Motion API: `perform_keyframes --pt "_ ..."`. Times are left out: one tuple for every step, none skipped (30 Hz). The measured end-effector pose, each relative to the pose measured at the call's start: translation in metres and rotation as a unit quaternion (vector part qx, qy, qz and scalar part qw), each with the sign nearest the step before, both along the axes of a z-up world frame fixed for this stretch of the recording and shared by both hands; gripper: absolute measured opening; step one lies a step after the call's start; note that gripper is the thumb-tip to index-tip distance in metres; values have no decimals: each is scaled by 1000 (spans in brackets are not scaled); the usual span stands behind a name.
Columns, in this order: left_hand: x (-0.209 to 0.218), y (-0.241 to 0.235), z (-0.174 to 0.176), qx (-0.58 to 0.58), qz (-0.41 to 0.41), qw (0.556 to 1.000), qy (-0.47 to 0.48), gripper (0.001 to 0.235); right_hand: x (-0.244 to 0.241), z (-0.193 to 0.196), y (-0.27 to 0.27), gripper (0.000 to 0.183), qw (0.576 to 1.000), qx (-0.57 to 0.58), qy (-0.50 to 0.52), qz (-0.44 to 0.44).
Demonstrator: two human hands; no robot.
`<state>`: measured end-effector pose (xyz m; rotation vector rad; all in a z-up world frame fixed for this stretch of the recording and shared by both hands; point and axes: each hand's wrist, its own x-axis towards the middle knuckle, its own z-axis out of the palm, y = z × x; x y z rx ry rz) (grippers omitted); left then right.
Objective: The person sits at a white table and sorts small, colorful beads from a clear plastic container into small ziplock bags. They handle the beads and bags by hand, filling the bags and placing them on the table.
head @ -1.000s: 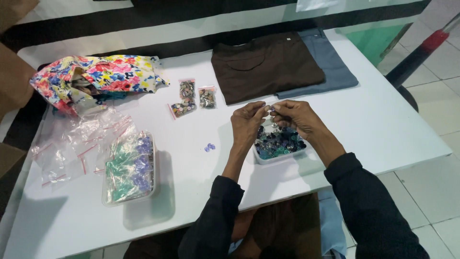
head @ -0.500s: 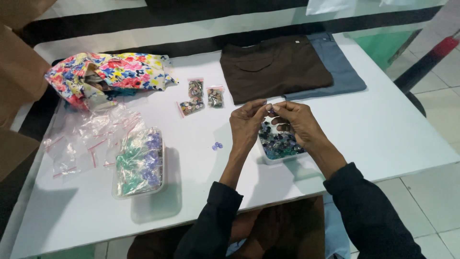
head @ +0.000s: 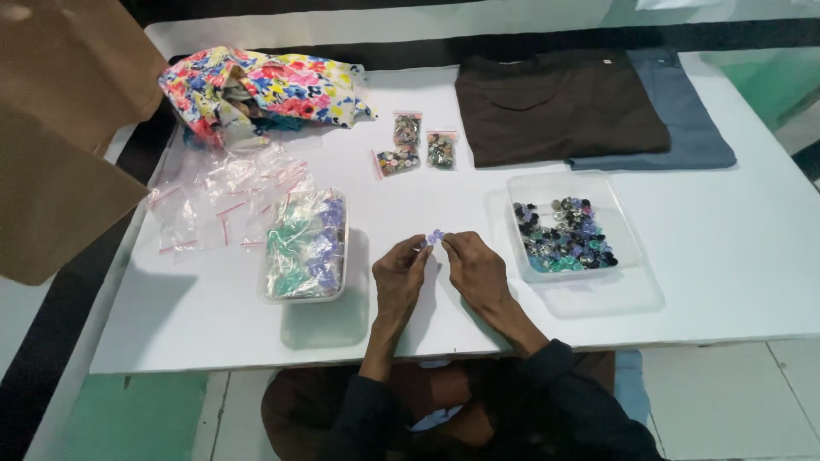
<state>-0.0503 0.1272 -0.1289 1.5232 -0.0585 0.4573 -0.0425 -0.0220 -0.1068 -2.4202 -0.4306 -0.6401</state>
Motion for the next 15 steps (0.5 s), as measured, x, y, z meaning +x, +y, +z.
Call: perform_keyframes --pt "0 1 7 -2 6 1000 -1 23 1 -2 1 15 1000 -2 -1 6" --pt "-2 1 13 46 -2 999 -12 22 1 -5 1 15 1000 -15 7 5" --pt "-4 1 19 94 -9 995 -23 21 1 -9 0 14 999 -28 15 3" --pt "-1 2 16 94 -6 995 -21 21 0 -10 2 14 999 -28 17 6" --pt "2 1 13 196 4 980 -37 20 -1 -11 2 14 999 -23 24 1" --pt "8 1 12 296 13 954 -57 19 1 -10 2 15 999 -17 27 -5" --pt "5 1 13 296 14 953 -58 19 0 -8 2 15 1000 -17 25 -4" --pt "4 1 14 287 10 956 -52 21 -1 -7 2 15 1000 -13 18 0" --pt "3 1 15 278 6 960 -46 23 -2 -6 1 16 1000 -8 11 4" --pt "-1 1 19 278 7 959 -46 23 -2 -8 1 16 1000 -8 11 4" --pt "-4 2 22 264 -1 964 -33 24 -1 -11 1 19 1000 3 10 6" --pt "-6 3 25 250 -8 968 -21 26 0 -14 1 23 1000 14 9 7" --pt "-6 2 26 251 -9 968 -22 26 1 -15 -1 23 1000 14 8 7" --pt "-7 1 27 219 -19 976 -7 27 2 -17 -2 26 1000 20 16 9" --pt "-8 1 28 186 -29 982 7 28 4 -18 -3 30 999 26 24 10"
